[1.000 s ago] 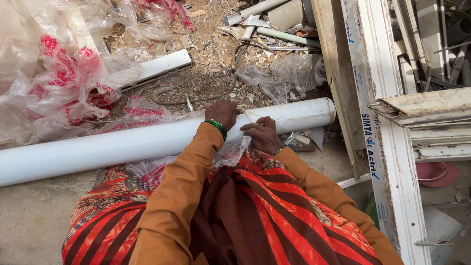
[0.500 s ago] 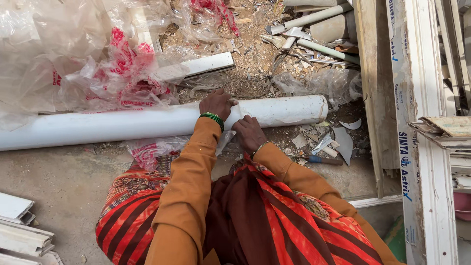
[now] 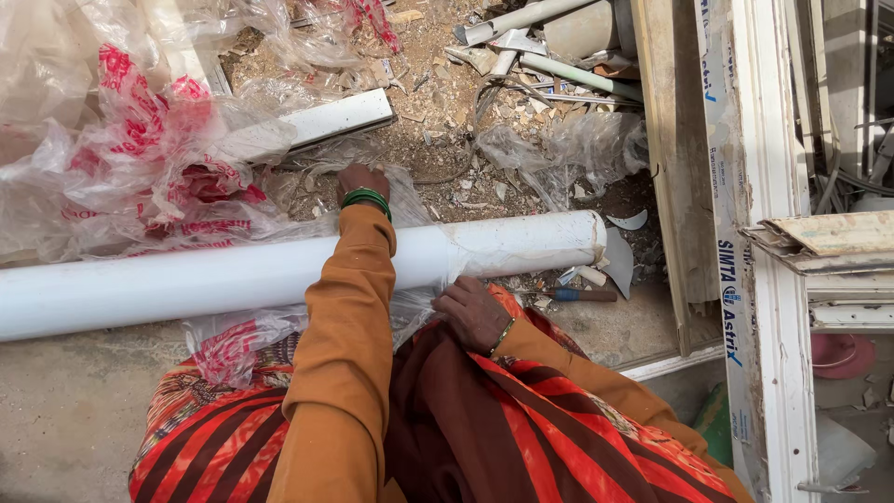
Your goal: The person removes plastic wrapping from a white pipe using a small red-handled tool and their hands, eventually lifting and moving the pipe.
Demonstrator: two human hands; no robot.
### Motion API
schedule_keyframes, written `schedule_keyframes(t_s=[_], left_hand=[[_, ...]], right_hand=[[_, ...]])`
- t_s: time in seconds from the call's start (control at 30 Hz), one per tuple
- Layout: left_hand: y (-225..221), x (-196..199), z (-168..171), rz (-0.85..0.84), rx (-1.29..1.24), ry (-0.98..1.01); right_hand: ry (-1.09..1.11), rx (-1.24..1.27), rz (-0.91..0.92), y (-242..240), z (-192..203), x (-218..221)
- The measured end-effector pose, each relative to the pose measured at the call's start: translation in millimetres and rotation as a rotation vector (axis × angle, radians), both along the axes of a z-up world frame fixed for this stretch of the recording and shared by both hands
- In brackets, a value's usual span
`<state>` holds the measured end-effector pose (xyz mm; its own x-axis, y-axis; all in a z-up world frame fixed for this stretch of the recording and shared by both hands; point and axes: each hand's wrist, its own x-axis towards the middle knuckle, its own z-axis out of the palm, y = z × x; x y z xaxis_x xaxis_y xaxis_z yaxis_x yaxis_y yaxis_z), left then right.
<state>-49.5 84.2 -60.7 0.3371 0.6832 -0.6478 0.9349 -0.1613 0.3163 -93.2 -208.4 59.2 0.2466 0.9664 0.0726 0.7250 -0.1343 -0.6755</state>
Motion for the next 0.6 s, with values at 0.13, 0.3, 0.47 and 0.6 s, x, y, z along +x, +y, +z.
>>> schedule_keyframes(t_s=[0.13,0.3,0.47,0.6], left_hand=[[4.4,-9.9,9.5,-0.097,-0.003,-0.224],[20.0,-23.1,49.4,-0.238,-0.128,-0.545],[-34.2,-32.8,107.7,-0.335,0.482,-0.700],[-99.3,-65.3,137.6,-0.433,0.380,-0.488]], right_hand=[[0.007,0.078,0.001,-9.4,-0.6,3.2],[0.018,0.155,-0.383,-36.6,-3.0,24.7],[-0.077,0.075,-0.388,-7.8,-11.5,75.5],[-0.045,-0.033,-0.455,16.0,-23.2,82.1]])
